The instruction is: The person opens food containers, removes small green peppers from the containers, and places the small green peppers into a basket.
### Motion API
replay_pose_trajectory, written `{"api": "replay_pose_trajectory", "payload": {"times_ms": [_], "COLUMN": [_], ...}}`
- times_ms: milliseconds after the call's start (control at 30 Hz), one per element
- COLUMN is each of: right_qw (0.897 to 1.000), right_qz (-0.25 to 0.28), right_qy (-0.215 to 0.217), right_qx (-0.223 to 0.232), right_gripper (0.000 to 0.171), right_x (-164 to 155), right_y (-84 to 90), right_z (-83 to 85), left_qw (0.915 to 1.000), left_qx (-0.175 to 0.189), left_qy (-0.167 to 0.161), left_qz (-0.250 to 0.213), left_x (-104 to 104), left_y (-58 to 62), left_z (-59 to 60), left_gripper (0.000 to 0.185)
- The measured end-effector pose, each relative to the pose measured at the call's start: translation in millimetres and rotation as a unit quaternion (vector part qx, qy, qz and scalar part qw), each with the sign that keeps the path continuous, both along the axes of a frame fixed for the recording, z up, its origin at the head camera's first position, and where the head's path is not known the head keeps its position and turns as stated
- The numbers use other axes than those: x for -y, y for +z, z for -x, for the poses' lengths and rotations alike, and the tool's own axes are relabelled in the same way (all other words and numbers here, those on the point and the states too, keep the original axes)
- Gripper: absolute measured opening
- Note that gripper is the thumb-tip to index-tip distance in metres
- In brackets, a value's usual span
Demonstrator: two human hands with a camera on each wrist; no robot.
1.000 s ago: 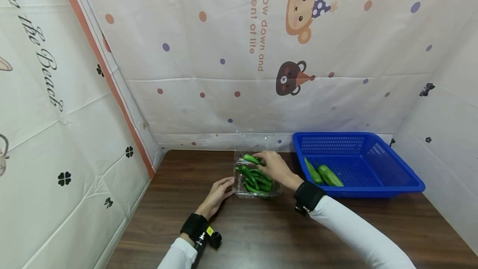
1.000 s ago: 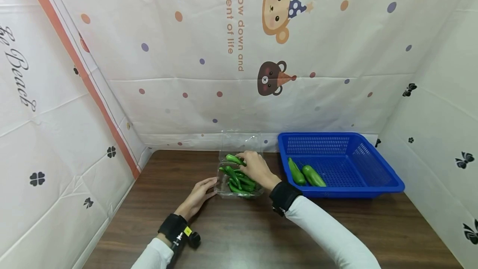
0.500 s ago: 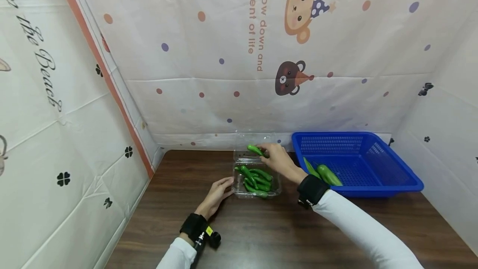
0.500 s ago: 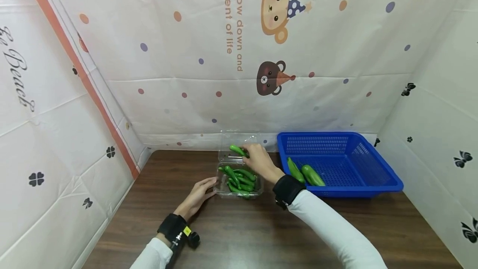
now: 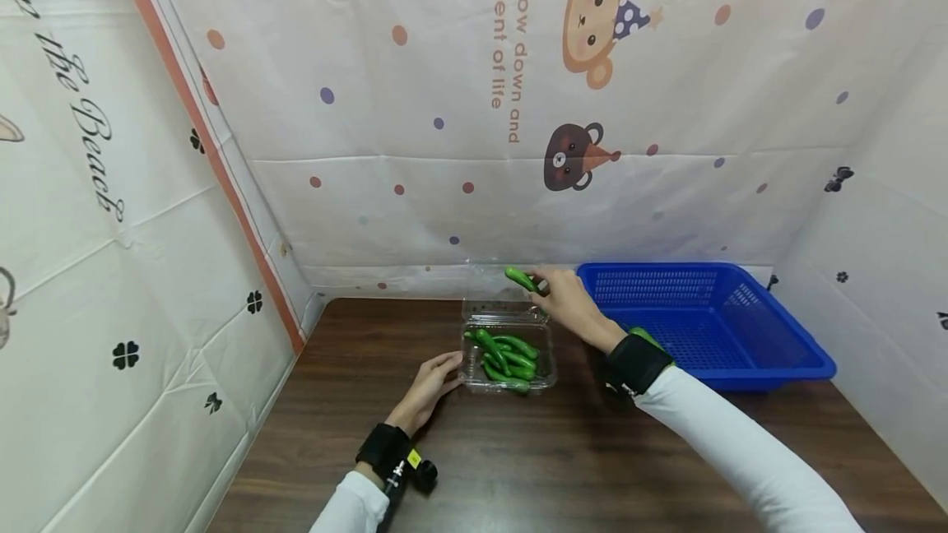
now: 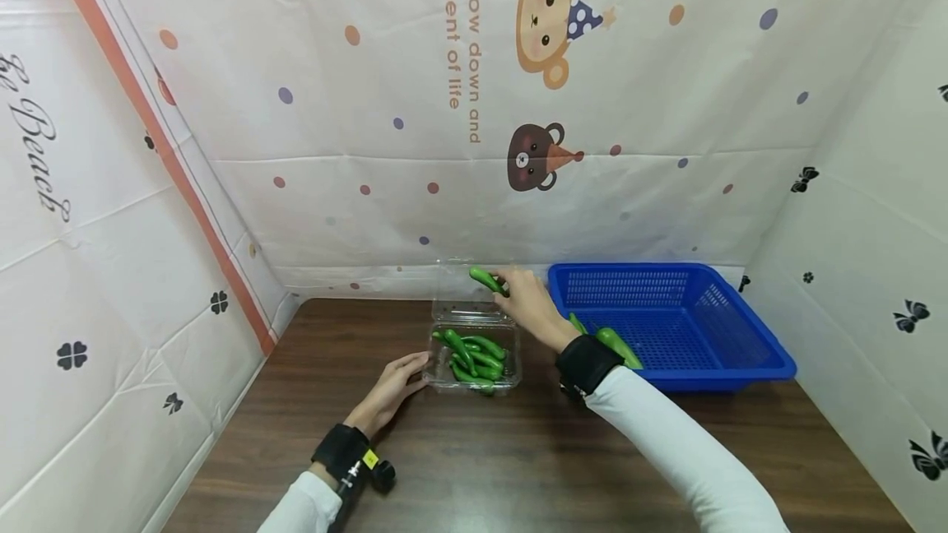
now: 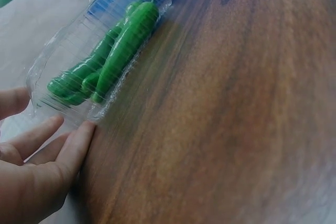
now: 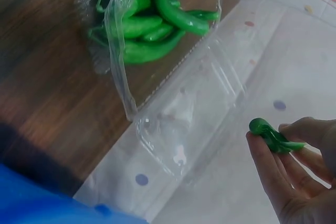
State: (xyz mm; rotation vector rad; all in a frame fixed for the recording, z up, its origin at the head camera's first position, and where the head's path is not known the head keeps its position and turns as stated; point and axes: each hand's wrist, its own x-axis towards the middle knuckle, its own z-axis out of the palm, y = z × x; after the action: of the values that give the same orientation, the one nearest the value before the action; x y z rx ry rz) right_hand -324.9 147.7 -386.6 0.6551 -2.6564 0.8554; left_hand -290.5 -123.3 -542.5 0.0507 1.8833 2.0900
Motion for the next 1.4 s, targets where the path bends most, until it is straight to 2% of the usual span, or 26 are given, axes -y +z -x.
{"api": "replay_pose_trajectory", "payload": {"times_ms": [433, 700, 800, 1100, 1400], "right_qw": [0.999, 0.999, 0.999, 0.998, 0.997], "right_qz": [0.002, 0.006, 0.01, 0.002, -0.004], "right_qy": [-0.025, -0.038, -0.036, -0.046, -0.067], "right_qx": [-0.027, -0.019, -0.015, -0.05, -0.035], "right_gripper": [0.04, 0.04, 0.041, 0.041, 0.042], "right_x": [-16.6, -28.2, -34.1, -48.3, -62.5], "right_y": [12.1, 19.6, 20.6, 17.7, 16.3], "right_z": [-1.6, -2.0, -2.6, -3.9, -7.1], "left_qw": [1.0, 1.0, 1.0, 0.9999, 0.9998], "left_qx": [-0.001, -0.001, 0.0, -0.012, -0.016], "left_qy": [0.007, 0.007, 0.006, 0.006, 0.001], "left_qz": [0.004, 0.007, 0.003, 0.006, 0.008], "left_x": [-2.3, -2.6, -2.2, 1.1, -0.6], "left_y": [0.8, 1.9, 2.0, -0.3, -1.9], "left_z": [-0.1, -0.4, -0.4, 1.3, -1.3], "left_gripper": [0.056, 0.056, 0.056, 0.056, 0.058]}}
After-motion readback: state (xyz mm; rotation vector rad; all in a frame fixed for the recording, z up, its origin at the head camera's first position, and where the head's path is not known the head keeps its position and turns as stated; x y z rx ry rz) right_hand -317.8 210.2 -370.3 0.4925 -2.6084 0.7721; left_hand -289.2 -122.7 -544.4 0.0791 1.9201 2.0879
